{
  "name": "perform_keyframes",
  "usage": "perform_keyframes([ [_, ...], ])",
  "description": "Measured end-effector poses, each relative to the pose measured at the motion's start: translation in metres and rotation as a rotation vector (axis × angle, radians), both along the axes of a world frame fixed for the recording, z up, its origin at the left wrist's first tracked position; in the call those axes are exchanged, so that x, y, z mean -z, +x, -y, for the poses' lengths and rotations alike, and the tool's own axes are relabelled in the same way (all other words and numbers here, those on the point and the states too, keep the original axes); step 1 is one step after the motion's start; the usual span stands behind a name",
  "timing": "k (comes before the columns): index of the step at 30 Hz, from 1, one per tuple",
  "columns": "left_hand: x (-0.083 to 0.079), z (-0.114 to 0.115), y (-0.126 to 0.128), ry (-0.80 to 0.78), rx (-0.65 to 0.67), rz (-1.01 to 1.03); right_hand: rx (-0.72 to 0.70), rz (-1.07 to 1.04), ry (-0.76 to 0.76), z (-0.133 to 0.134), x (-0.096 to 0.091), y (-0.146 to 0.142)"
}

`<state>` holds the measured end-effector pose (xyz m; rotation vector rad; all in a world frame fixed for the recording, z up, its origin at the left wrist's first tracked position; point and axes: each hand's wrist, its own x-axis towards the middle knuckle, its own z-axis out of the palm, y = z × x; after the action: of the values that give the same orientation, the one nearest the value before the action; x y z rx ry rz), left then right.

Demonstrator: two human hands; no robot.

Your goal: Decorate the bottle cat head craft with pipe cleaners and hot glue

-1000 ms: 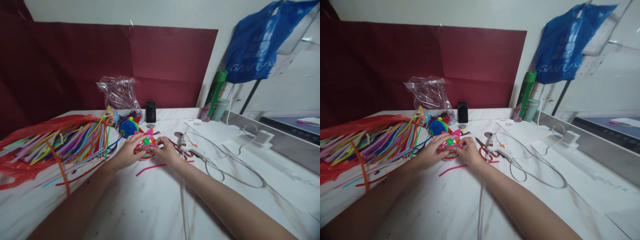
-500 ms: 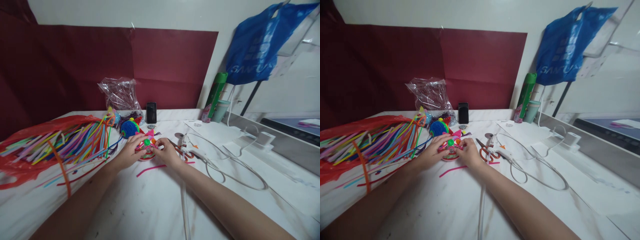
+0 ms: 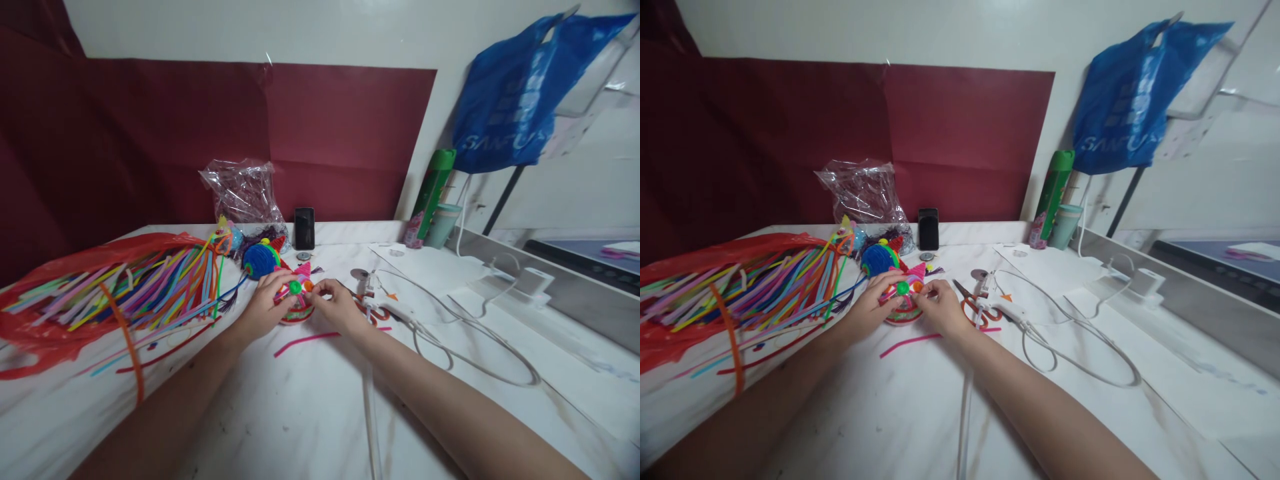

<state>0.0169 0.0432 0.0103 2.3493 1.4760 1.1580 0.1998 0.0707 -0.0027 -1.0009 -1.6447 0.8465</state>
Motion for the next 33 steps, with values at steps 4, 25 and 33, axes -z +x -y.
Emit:
perform_keyframes([
  [4,0.0,0.0,0.001,0.01,0.008,0.01,0.042,0.018,0.022,0.002,-0.001,-0.002],
  [25,-0.008,-0.004,-0.013,-0.131,0.087,-0.025,0.108,0.08,0.034,-0.005,0.007,-0.002],
  [33,-0.005,-0.005,-0.014,-0.105,0.07,-0.045,0.012,0.033,-0.021,-0.007,0.003,0.0],
])
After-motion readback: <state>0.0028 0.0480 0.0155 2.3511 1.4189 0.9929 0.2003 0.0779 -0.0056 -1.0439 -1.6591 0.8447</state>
